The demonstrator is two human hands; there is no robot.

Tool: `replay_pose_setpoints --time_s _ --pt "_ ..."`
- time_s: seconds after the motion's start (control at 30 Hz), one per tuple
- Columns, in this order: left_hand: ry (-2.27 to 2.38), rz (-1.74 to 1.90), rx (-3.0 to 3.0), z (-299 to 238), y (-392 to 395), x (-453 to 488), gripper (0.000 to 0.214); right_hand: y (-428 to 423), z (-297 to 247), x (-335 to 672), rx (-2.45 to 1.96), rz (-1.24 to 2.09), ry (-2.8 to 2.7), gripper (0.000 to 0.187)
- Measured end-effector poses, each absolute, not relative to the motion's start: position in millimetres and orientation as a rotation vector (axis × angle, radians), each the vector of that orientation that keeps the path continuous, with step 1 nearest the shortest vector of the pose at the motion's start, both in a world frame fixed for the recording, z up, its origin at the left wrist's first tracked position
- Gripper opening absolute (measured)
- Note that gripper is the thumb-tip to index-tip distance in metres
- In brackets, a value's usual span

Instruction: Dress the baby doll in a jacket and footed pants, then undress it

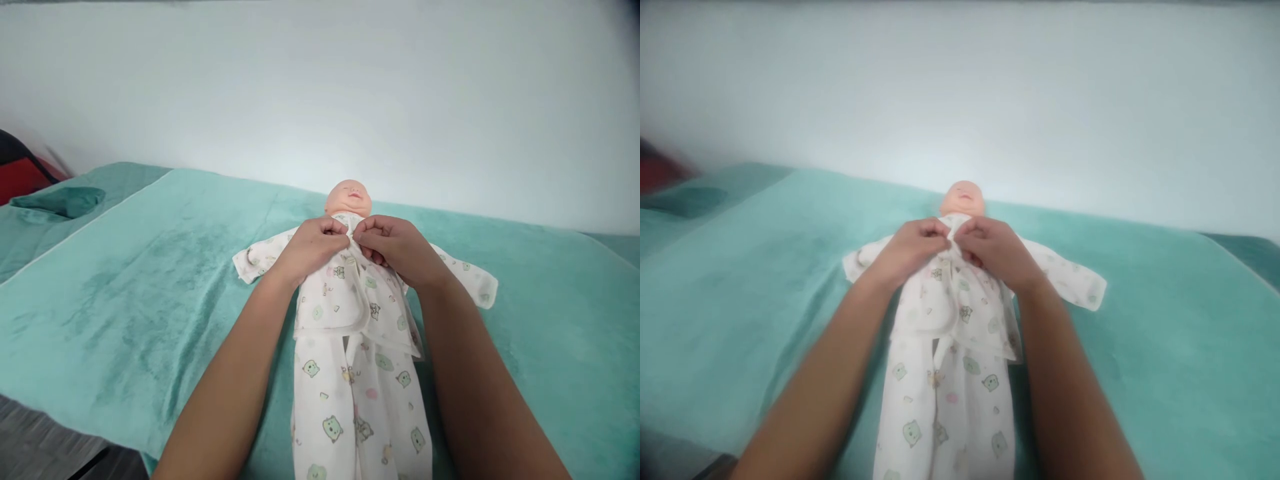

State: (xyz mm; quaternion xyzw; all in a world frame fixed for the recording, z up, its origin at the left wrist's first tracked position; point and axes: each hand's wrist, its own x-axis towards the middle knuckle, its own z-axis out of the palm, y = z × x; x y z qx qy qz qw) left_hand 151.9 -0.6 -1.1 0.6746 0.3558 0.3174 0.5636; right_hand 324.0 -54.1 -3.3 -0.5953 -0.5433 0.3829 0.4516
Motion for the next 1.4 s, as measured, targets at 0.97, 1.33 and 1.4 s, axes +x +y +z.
replay_pose_setpoints --time_s 0.97,1.33,1.4 --pt "0.489 0.432 2.054 17 4 122 0.014 -105 41 298 -2.102 0.603 -1.957 0.015" --pt "0.397 0.551 1.769 20 -9 122 0.011 -111 19 311 -1.500 1.009 -1.356 0.028" --pt "0.396 0.536 1.682 20 -13 125 0.011 -111 8 311 -1.334 1.070 -1.135 0.031"
